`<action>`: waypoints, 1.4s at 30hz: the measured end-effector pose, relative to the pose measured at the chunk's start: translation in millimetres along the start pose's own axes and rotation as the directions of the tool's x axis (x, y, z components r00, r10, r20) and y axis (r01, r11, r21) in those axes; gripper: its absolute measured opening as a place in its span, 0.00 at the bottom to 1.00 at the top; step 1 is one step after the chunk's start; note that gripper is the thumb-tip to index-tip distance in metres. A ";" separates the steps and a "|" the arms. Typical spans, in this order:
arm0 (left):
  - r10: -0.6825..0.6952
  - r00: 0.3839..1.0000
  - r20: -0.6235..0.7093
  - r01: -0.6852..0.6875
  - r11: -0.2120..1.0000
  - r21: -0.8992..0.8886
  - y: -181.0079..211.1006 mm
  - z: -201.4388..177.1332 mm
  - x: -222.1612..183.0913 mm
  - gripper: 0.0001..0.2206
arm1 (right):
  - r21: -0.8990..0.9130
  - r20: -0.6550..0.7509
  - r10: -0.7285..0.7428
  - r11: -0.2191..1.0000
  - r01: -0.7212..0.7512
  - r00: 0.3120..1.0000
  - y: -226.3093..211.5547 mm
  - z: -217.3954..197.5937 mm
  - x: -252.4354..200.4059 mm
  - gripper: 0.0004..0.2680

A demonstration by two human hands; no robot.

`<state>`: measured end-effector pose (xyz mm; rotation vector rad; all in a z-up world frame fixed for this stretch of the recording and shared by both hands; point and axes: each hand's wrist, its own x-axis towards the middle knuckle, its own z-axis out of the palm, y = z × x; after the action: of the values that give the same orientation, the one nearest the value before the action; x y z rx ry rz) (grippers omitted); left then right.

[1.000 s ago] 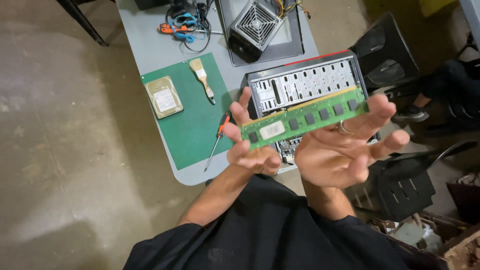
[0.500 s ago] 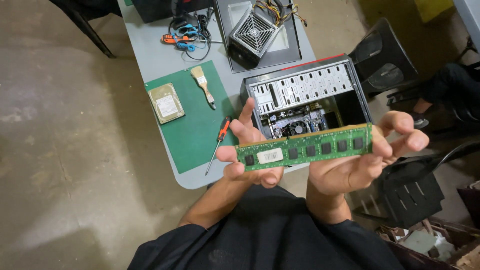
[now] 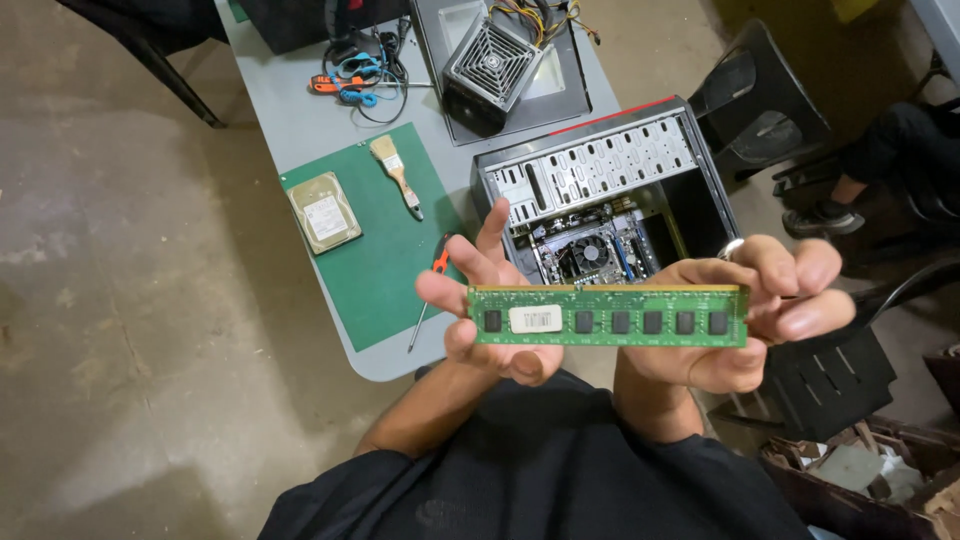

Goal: Fastening a motherboard into a computer case with a screwdriver and inspecting a RAM module.

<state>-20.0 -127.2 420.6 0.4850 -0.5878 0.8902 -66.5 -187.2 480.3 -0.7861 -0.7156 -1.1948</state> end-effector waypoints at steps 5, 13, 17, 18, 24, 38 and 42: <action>-0.069 0.997 0.025 0.067 0.993 0.098 2.6 5.0 0.4 0.24 | -0.110 -0.115 -0.149 0.985 0.136 0.982 11.0 -12.3 -9.9 0.12; -0.165 0.983 0.075 0.130 0.931 0.342 -12.0 -10.5 -2.3 0.28 | -0.795 0.255 -0.268 0.489 0.360 0.929 25.0 -28.8 9.4 0.08; -0.285 0.958 -0.027 0.266 0.850 0.454 -21.7 -16.1 -15.2 0.25 | -0.855 0.326 -0.196 0.357 0.377 0.925 26.4 -71.6 17.8 0.10; -0.279 0.956 0.093 0.191 0.831 0.523 -24.6 -20.0 -18.0 0.22 | -0.865 0.326 -0.161 0.348 0.362 0.932 20.0 -88.2 12.0 0.10; -0.499 0.833 0.238 0.147 0.616 0.774 -21.2 -29.9 -70.2 0.20 | -0.903 0.148 0.203 0.427 0.049 0.968 -18.3 -174.7 -17.4 0.12; -0.837 0.533 -0.124 0.351 0.085 0.933 28.2 -8.1 -203.3 0.21 | -0.806 -0.037 0.845 0.290 -0.517 0.533 -111.3 -320.4 -53.9 0.12; -0.778 0.604 0.172 0.088 0.279 0.956 34.4 -28.1 -213.1 0.22 | -0.778 0.118 0.755 0.475 -0.412 0.645 -122.4 -345.3 -56.1 0.10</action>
<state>-145.9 -213.3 265.3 1.9718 -0.4568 0.3050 -173.9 -468.1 263.7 -1.8553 -0.2409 -0.5553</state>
